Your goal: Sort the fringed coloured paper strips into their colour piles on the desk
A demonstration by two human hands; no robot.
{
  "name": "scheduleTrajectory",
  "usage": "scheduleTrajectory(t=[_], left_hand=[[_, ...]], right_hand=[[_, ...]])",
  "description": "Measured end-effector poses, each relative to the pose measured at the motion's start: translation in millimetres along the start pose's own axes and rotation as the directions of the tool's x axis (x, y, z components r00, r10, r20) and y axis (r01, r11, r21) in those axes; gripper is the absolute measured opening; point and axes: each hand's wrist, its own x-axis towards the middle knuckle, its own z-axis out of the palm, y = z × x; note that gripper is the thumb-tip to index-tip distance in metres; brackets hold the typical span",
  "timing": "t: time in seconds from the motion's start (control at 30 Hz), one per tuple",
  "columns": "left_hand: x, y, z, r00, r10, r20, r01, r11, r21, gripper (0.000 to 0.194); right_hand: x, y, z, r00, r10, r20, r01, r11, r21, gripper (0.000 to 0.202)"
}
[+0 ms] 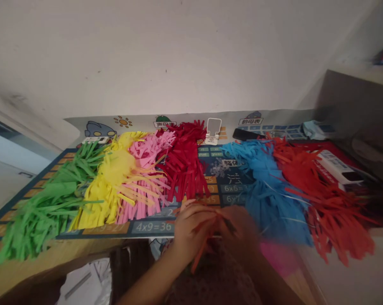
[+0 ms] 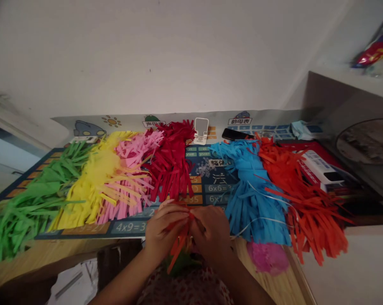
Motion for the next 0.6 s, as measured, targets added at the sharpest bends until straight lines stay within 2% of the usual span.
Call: scheduleTrajectory(t=[0.2,0.37,0.6], left_hand=[[3.6,3.2,-3.4,0.994,-0.076,0.08,0.082,0.994,-0.076,0.007],[4.4,1.6,-5.9,0.987,-0.05,0.155,0.067,0.992,-0.107,0.013],[4.2,2.3,-5.2,0.985,-0.055,0.165,0.07,0.994,-0.089,0.009]], right_hand=[[-2.7,2.7,0.1,1.0,-0.007,0.004,0.007,1.0,-0.006,0.014],[-4.9,4.3,-3.1,0.997,0.01,0.082,-0.007,0.999,-0.033,0.017],[-3.5,2.5,-6.7,0.994,-0.024,0.107,0.033,0.996,-0.08,0.019]])
